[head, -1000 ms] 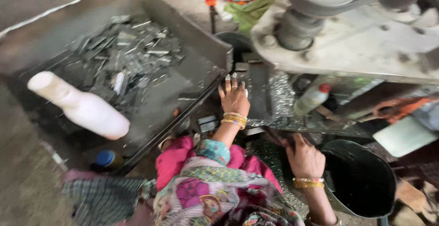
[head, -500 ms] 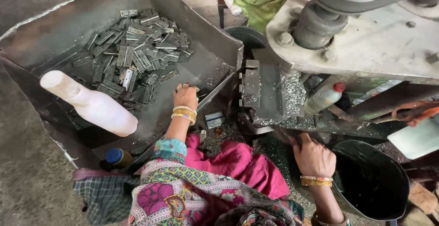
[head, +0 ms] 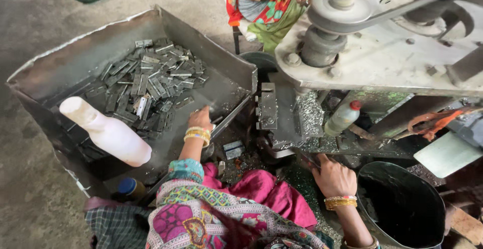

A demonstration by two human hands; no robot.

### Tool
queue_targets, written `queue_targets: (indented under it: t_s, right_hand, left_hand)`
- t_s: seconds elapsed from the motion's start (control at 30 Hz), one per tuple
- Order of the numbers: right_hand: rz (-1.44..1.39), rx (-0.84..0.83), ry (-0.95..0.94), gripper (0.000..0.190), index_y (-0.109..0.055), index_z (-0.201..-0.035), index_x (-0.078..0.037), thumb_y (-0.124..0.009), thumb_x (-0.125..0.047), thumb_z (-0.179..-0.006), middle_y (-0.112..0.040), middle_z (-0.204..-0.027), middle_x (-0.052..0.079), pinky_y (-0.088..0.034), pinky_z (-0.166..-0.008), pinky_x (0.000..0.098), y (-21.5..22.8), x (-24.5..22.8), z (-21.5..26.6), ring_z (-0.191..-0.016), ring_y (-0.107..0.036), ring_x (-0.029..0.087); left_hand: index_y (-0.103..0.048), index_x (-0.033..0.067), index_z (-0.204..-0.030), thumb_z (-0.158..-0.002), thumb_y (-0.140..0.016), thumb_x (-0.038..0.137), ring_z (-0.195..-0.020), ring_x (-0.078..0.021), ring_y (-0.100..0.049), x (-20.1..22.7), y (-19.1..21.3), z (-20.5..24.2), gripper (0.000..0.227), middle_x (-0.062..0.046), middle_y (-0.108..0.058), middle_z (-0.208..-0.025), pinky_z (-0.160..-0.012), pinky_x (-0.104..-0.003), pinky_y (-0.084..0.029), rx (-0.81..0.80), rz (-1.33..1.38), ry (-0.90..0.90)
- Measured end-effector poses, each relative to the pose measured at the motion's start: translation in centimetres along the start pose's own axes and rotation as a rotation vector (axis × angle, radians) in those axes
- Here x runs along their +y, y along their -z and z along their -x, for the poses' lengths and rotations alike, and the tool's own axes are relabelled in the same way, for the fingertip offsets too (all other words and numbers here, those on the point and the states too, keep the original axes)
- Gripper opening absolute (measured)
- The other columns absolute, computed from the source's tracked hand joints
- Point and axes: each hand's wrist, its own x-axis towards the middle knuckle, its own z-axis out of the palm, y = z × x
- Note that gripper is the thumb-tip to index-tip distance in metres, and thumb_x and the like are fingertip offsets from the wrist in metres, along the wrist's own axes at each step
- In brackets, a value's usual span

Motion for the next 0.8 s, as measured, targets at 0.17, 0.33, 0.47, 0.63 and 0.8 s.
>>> queue_targets:
  t_s: [0.17,0.33,0.47,0.63,0.8]
  right_hand:
    - [-0.028,0.000,0.014,0.045,-0.062,-0.124,-0.023,-0.067,-0.047,-0.087,-0.077,-0.089,0.013,-0.059,-0.071,0.0496,0.2,0.3,0.1,-0.082,-0.076,0.036]
    - [-0.138,0.099,0.017,0.042,-0.064,-0.119,-0.021,-0.067,-0.048,-0.086,-0.077,-0.091,0.011,-0.057,-0.073,0.0488,0.4,0.2,-0.2,-0.087,-0.074,0.034]
    - [-0.270,0.221,0.009,0.045,-0.063,-0.117,-0.015,-0.069,-0.047,-0.086,-0.076,-0.102,0.010,-0.056,-0.071,0.0489,-0.4,0.8,0.4,-0.092,-0.072,0.035]
    - [-0.366,0.284,-0.029,0.053,-0.062,-0.128,-0.013,-0.073,-0.033,-0.080,-0.075,-0.106,0.013,-0.056,-0.071,0.0501,-1.9,1.4,0.2,-0.092,-0.071,0.037]
    - [-0.605,0.193,-0.010,0.052,-0.067,-0.134,-0.014,-0.076,-0.027,-0.084,-0.075,-0.104,0.020,-0.057,-0.080,0.0416,-3.8,3.5,-0.6,-0.095,-0.074,0.033]
  left_hand:
    - [-0.072,0.0156,-0.104,-0.075,-0.082,0.013,-0.109,-0.0406,-0.064,1.6,1.4,3.4,0.031,-0.018,-0.071,-0.110,-0.097,-0.047,-0.051,0.200,0.050,-0.006]
    - [-0.066,0.0079,-0.117,-0.090,-0.074,0.019,-0.097,-0.0400,-0.069,10.5,4.4,5.6,0.030,-0.019,-0.074,-0.100,-0.085,-0.052,-0.053,0.315,0.427,0.157]
    - [-0.074,0.0063,-0.108,-0.082,-0.075,0.018,-0.097,-0.0260,-0.078,21.9,2.4,11.1,0.029,-0.017,-0.080,-0.101,-0.084,-0.039,-0.059,0.143,0.997,-0.197]
    - [-0.069,-0.0015,-0.120,-0.090,-0.064,0.008,-0.103,-0.0340,-0.072,30.9,-1.3,16.2,0.033,-0.023,-0.075,-0.107,-0.087,-0.040,-0.055,0.013,1.127,-0.262]
    - [-0.075,-0.0013,-0.109,-0.089,-0.075,0.015,-0.085,-0.0148,-0.070,29.4,-2.2,15.0,0.026,-0.011,-0.078,-0.097,-0.078,-0.031,-0.055,-0.292,1.281,-0.124]
